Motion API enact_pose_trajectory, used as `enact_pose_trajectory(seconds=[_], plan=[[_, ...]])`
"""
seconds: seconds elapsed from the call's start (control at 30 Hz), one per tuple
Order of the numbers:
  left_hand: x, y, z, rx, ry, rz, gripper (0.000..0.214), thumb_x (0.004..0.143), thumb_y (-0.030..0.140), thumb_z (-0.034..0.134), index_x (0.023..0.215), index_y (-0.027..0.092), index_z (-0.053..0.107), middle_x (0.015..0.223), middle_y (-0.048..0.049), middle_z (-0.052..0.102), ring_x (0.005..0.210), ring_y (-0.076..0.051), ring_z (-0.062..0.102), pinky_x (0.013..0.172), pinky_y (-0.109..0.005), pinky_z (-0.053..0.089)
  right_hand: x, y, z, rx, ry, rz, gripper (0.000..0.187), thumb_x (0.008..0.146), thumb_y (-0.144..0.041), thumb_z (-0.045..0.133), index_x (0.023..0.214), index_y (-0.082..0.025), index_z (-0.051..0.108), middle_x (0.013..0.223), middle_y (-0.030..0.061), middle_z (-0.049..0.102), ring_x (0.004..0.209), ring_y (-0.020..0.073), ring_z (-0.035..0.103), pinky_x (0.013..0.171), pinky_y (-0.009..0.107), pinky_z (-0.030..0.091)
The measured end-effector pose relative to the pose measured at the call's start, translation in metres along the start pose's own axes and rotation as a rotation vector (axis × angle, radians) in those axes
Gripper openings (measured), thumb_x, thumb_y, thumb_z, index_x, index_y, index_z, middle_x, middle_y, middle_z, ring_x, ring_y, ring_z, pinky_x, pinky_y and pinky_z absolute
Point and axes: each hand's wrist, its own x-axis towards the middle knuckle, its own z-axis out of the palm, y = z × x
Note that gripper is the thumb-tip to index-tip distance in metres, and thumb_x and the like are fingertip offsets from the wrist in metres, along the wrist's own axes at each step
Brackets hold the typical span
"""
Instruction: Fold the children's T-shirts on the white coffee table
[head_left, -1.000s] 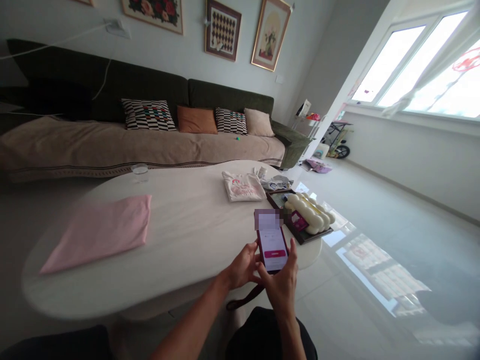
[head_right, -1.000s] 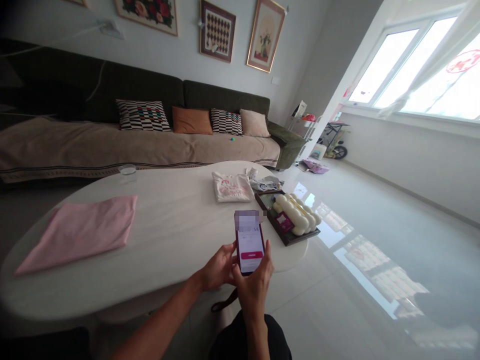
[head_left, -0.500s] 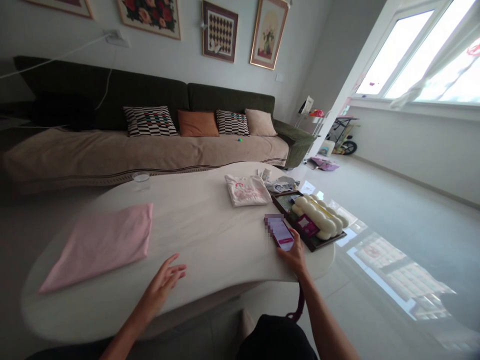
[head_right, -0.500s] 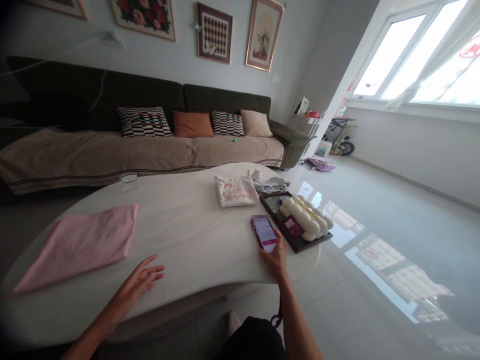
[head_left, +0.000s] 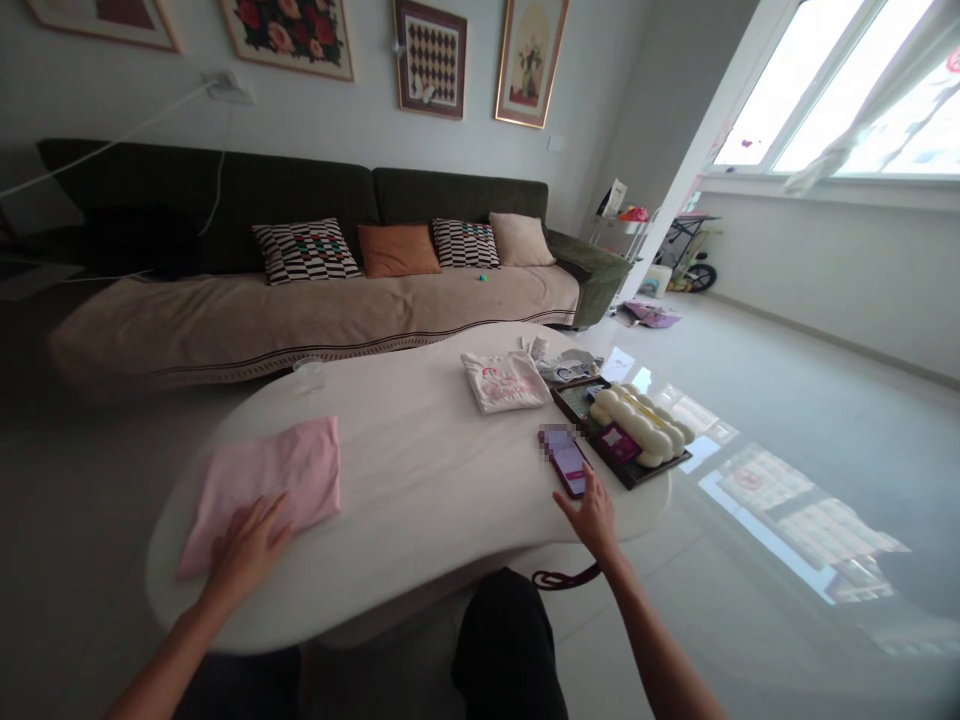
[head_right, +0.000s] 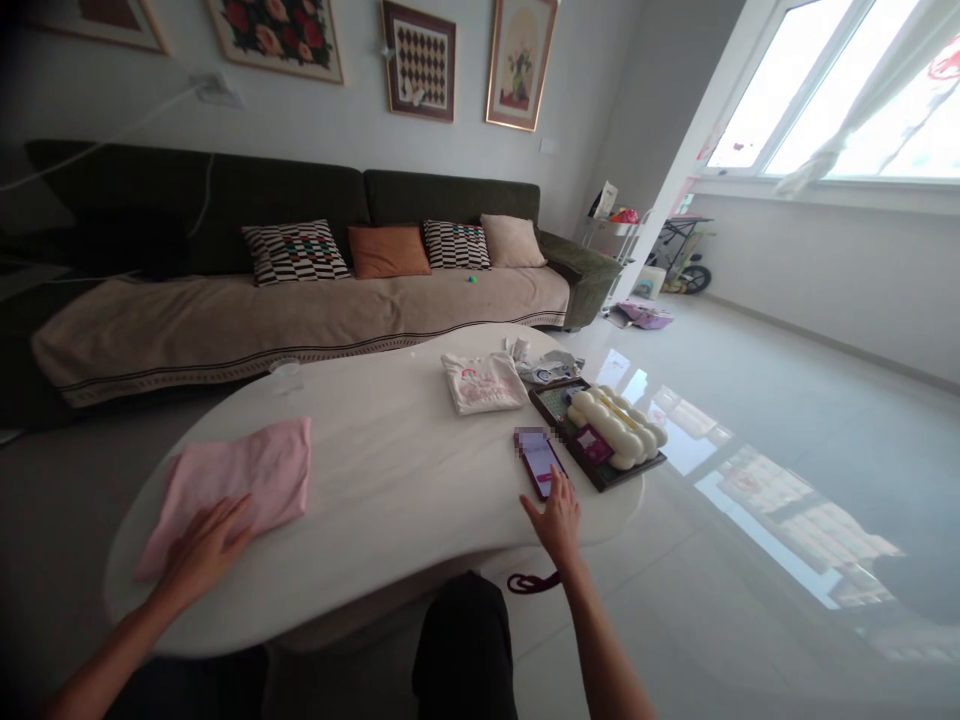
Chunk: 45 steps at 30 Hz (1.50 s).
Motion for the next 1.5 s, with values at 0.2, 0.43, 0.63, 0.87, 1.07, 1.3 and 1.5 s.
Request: enact_pose_trajectory(seconds=[0.2, 0.43, 0.63, 0.87, 1.07, 1.3, 1.5], plan=[[-0.005, 0.015, 0.013, 0.025, -0.039, -0.014, 0.051, 0.079, 0.047, 0.039, 0.123, 0.022, 0.049, 0.129, -0.0124, 0.044, 0.126, -0.037, 0.019, 0.093, -0.058, 0.022, -0.096, -0.066, 0.013, 0.259, -0.081, -0.177, 0.057, 0.080, -0.034, 0.044, 0.132, -0.017, 0.028, 0.129, 0.0130, 0.041, 0.122, 0.0247, 0.035, 0.098, 0.047, 0.031], [-0.059, 0.057, 0.008, -0.265, -0.077, 0.151, 0.046, 0.071, 0.044, 0.053, 0.115, 0.030, 0.055, 0.114, -0.0085, 0.057, 0.116, -0.032, 0.038, 0.093, -0.046, 0.031, -0.146, -0.142, 0.030, 0.449, -0.337, -0.202, 0.048, 0.075, -0.019, 0.046, 0.124, -0.022, 0.043, 0.123, 0.0077, 0.048, 0.116, 0.0213, 0.043, 0.098, 0.040, 0.035], [-0.063, 0.039, -0.002, -0.258, -0.051, 0.151, 0.046, 0.073, 0.037, 0.050, 0.118, 0.025, 0.052, 0.115, -0.0084, 0.055, 0.114, -0.029, 0.042, 0.093, -0.040, 0.034, -0.120, -0.200, 0.062, 0.466, -0.492, -0.338, 0.048, 0.072, -0.014, 0.049, 0.119, -0.017, 0.045, 0.117, 0.0106, 0.051, 0.111, 0.0221, 0.046, 0.095, 0.037, 0.037], [-0.028, 0.006, 0.013, -0.094, 0.025, -0.115, 0.050, 0.078, 0.034, 0.042, 0.119, 0.006, 0.043, 0.116, -0.0180, 0.050, 0.112, -0.029, 0.044, 0.093, -0.039, 0.036, -0.116, -0.262, 0.112, 0.292, -0.550, -0.165, 0.042, 0.065, -0.004, 0.042, 0.107, -0.007, 0.051, 0.094, 0.0150, 0.056, 0.088, 0.0232, 0.054, 0.080, 0.035, 0.042], [-0.020, -0.021, 0.002, -0.358, -0.068, -0.171, 0.052, 0.074, 0.028, 0.048, 0.122, 0.010, 0.039, 0.109, -0.0124, 0.056, 0.102, -0.023, 0.053, 0.085, -0.032, 0.042, -0.106, -0.246, 0.106, 0.322, -0.675, -0.273, 0.040, 0.063, -0.006, 0.050, 0.101, -0.016, 0.054, 0.080, 0.0029, 0.061, 0.074, 0.0154, 0.057, 0.068, 0.023, 0.043], [0.027, -0.009, -0.028, -0.423, -0.119, -0.390, 0.043, 0.070, 0.020, 0.055, 0.113, 0.014, 0.049, 0.099, -0.0094, 0.064, 0.092, -0.020, 0.058, 0.078, -0.028, 0.043, -0.045, -0.259, 0.129, 0.241, -0.653, -0.265, 0.044, 0.073, -0.011, 0.046, 0.117, -0.009, 0.044, 0.095, 0.0113, 0.059, 0.076, 0.0140, 0.057, 0.071, 0.023, 0.042], [0.046, 0.017, -0.051, -0.503, -0.288, -0.251, 0.029, 0.072, 0.029, 0.052, 0.093, 0.013, 0.063, 0.092, -0.0067, 0.066, 0.089, -0.023, 0.058, 0.077, -0.030, 0.043, -0.017, -0.297, 0.137, 0.135, -0.730, -0.423, 0.059, 0.069, -0.006, 0.046, 0.127, -0.014, 0.038, 0.098, 0.0082, 0.060, 0.087, 0.0149, 0.056, 0.075, 0.022, 0.040]])
